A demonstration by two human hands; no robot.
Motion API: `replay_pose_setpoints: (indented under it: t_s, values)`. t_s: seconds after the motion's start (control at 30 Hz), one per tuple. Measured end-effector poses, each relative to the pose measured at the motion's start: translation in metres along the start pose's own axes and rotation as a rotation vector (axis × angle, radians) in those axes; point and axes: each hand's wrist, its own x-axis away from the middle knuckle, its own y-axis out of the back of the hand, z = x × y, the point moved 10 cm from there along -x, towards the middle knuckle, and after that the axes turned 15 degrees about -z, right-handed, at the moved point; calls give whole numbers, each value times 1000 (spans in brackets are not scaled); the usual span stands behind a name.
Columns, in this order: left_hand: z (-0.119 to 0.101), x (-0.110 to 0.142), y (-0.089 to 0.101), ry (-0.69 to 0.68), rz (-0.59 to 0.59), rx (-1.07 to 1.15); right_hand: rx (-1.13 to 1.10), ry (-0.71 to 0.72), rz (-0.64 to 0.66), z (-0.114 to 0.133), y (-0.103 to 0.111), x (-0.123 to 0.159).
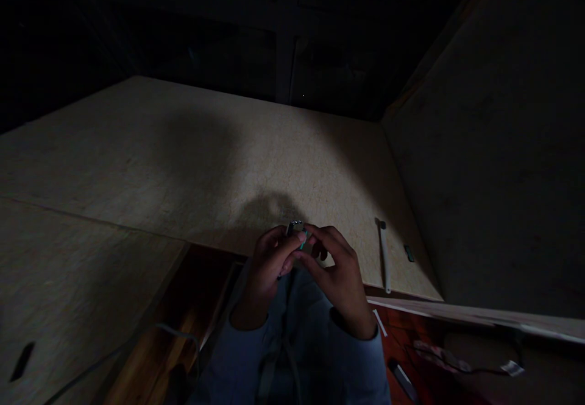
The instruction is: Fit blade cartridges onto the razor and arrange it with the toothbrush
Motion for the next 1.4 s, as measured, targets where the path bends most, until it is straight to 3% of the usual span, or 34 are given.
replay_pose_setpoints:
  t_s: [0.13,0.3,0.57,0.83,1.17,1.4]
  values:
    - [-4,1,0,-4,-2,40,-102,-140,-135,-6,13,-2]
    - [-10,6,-3,0,33,105,-431,-386,-306,-21,23,0]
    - [-26,19,-4,-142,1,-2,-766,-605,-213,-38,0,6]
    - [-26,25,-9,-122,42,-8,-1059,-658,-79,-23,-16,6]
    - [-23,28,-16,-97,227,-30,-1175,-676,13,-17,-20,7]
    - [-31,30,-14,-176,179,-75,-1193,-683,29,-15,-23,6]
